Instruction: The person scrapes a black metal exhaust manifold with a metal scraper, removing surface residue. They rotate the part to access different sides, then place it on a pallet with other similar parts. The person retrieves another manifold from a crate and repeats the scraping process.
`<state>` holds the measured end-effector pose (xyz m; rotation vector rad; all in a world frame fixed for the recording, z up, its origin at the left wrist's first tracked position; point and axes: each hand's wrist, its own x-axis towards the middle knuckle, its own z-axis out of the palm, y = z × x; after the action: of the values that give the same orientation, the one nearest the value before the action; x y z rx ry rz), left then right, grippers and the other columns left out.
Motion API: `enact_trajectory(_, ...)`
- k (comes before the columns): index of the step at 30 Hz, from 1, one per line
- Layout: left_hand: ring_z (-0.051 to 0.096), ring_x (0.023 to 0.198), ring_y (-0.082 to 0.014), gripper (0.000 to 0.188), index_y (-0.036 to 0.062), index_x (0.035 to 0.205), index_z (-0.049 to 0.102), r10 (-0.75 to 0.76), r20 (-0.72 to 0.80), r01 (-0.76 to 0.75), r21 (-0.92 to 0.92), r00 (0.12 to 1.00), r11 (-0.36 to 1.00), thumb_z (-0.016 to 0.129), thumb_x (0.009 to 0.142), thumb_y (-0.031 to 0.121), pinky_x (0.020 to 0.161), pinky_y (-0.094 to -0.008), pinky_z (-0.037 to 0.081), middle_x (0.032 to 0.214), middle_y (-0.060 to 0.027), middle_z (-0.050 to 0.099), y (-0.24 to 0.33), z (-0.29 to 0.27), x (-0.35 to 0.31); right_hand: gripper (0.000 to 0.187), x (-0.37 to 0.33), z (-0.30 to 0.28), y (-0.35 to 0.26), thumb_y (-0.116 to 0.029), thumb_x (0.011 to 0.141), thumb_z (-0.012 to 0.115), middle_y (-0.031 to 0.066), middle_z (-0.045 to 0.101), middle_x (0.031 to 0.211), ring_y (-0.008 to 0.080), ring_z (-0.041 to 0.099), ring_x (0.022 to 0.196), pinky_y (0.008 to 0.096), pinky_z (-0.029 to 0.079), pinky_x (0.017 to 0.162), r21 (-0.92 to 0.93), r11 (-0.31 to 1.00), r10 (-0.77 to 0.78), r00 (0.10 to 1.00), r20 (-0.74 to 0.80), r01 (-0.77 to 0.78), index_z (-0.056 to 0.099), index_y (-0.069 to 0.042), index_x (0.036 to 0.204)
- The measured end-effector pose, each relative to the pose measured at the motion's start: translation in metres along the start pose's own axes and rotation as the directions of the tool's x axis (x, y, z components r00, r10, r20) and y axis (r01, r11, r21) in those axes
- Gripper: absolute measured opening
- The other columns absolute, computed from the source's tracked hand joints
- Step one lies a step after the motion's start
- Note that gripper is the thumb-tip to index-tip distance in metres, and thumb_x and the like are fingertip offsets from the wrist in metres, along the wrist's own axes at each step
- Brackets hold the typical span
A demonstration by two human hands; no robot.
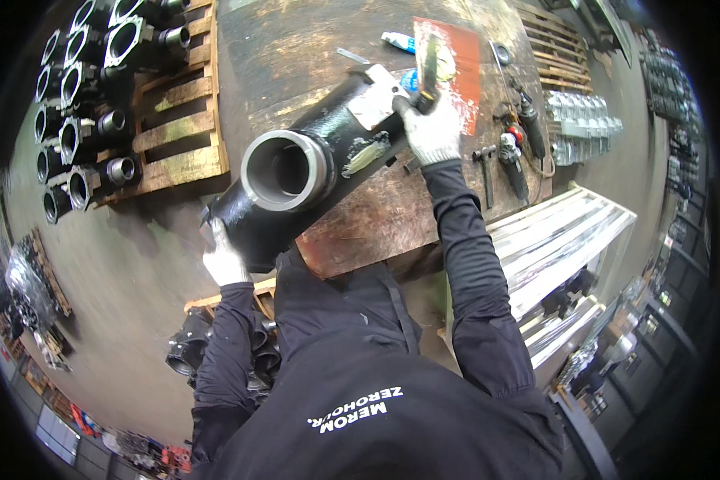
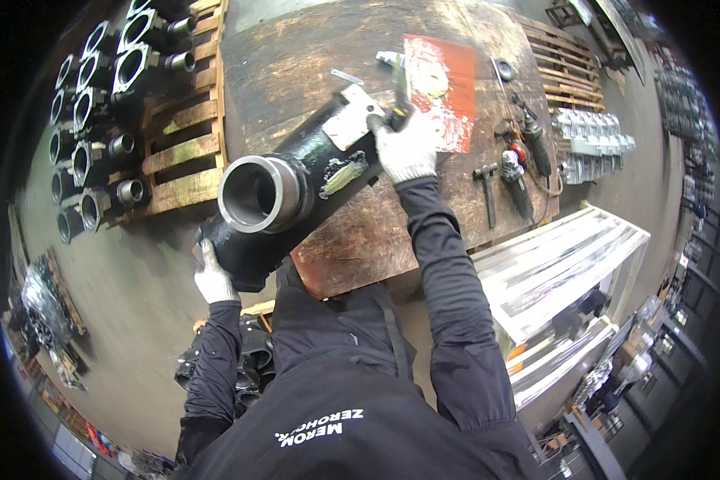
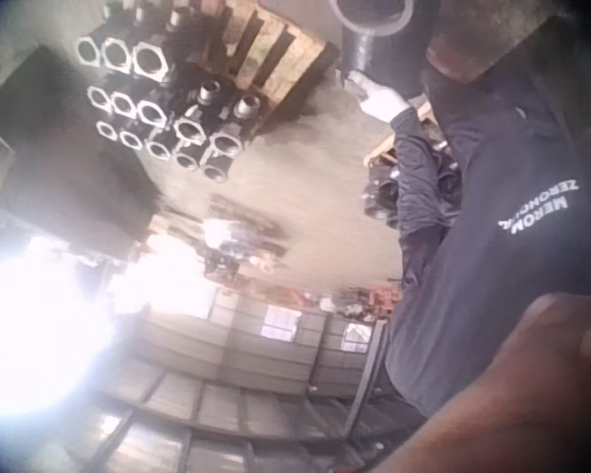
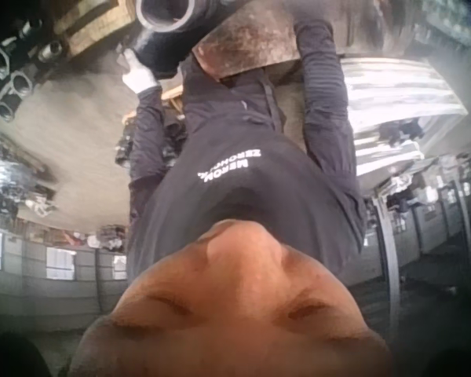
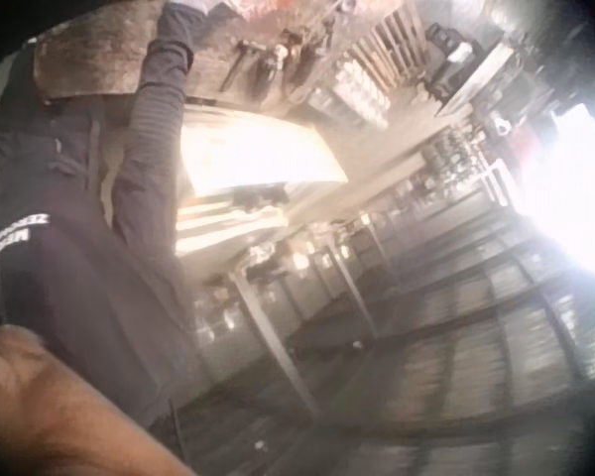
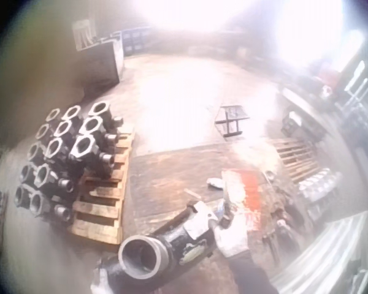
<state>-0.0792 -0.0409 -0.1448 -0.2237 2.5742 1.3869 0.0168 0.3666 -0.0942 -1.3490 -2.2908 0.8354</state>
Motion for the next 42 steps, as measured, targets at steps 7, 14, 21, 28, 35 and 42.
enact_trajectory(7, 0.053, 0.061, -0.0166, 0.068, -0.0091, 0.117, 0.068, -0.447, -0.207, 0.404, -0.22, 0.87, 0.888, 0.069, 0.097, 0.056, 0.057, -0.0368, 0.049, 0.074, -0.0081, 0.062, 0.056, 0.033, -0.087, 0.043, 0.047, 0.024, -0.021, -0.038, 0.084, 0.082, 0.0214, 0.074, 0.095, 0.0359, 0.073, 0.093, 0.0429, 0.057, 0.086, 0.148, 0.988, -0.077, 0.972, 0.221, 0.044, 0.069, -0.002, 0.103)
enact_trajectory(14, 0.068, 0.087, -0.023, 0.062, -0.0079, 0.124, 0.065, -0.536, -0.077, 0.521, -0.155, 0.84, 0.839, 0.072, 0.098, 0.048, 0.077, -0.0394, 0.059, 0.11, -0.0146, 0.071, 0.093, 0.043, -0.138, 0.049, 0.084, 0.057, -0.034, -0.043, 0.084, 0.082, 0.0243, 0.073, 0.107, 0.0402, 0.07, 0.106, 0.0454, 0.055, 0.093, 0.106, 0.986, -0.151, 0.947, 0.285, 0.125, 0.069, -0.002, 0.107)
enact_trajectory(21, 0.063, 0.066, -0.0178, 0.049, -0.0083, 0.11, 0.068, -0.423, -0.082, 0.368, -0.364, 0.902, 0.855, 0.072, 0.1, 0.04, 0.06, -0.0359, 0.058, 0.088, -0.0108, 0.069, 0.096, 0.068, -0.151, 0.059, 0.108, 0.066, -0.027, -0.052, 0.084, 0.08, 0.022, 0.073, 0.111, 0.0387, 0.07, 0.108, 0.0443, 0.055, 0.093, 0.13, 0.964, -0.26, 0.92, 0.295, 0.231, 0.068, -0.002, 0.112)
enact_trajectory(28, 0.066, 0.07, -0.0196, 0.049, -0.0096, 0.106, 0.068, -0.422, -0.087, 0.371, -0.339, 0.902, 0.864, 0.073, 0.099, 0.039, 0.063, -0.0361, 0.057, 0.094, -0.0117, 0.072, 0.106, 0.075, -0.157, 0.052, 0.046, 0.008, 0.06, -0.045, 0.099, 0.067, 0.0238, 0.072, 0.096, 0.0378, 0.073, 0.09, 0.0454, 0.058, 0.081, 0.258, 0.927, -0.243, 0.959, -0.144, 0.273, 0.062, 0.004, 0.114)
enact_trajectory(35, 0.068, 0.072, -0.0212, 0.052, -0.0087, 0.11, 0.069, -0.437, -0.16, 0.39, -0.258, 0.885, 0.884, 0.072, 0.099, 0.042, 0.065, -0.0365, 0.058, 0.094, -0.0134, 0.073, 0.11, 0.083, -0.165, 0.038, -0.069, -0.029, 0.179, -0.029, 0.108, 0.053, 0.0233, 0.072, 0.115, 0.0443, 0.072, 0.099, 0.0493, 0.057, 0.083, 0.232, 0.953, 0.195, 0.981, 0.016, -0.193, 0.049, -0.012, 0.143)
enact_trajectory(42, 0.066, 0.074, -0.0208, 0.051, -0.0095, 0.11, 0.068, -0.411, -0.127, 0.343, -0.364, 0.903, 0.866, 0.072, 0.098, 0.04, 0.067, -0.0374, 0.06, 0.096, -0.0142, 0.071, 0.109, 0.089, -0.168, 0.041, -0.075, -0.033, 0.218, -0.03, 0.1, 0.069, 0.0161, 0.07, 0.121, 0.0339, 0.07, 0.107, 0.0421, 0.056, 0.09, -0.006, 0.995, 0.101, 0.995, 0.014, -0.101, 0.062, -0.015, 0.137)
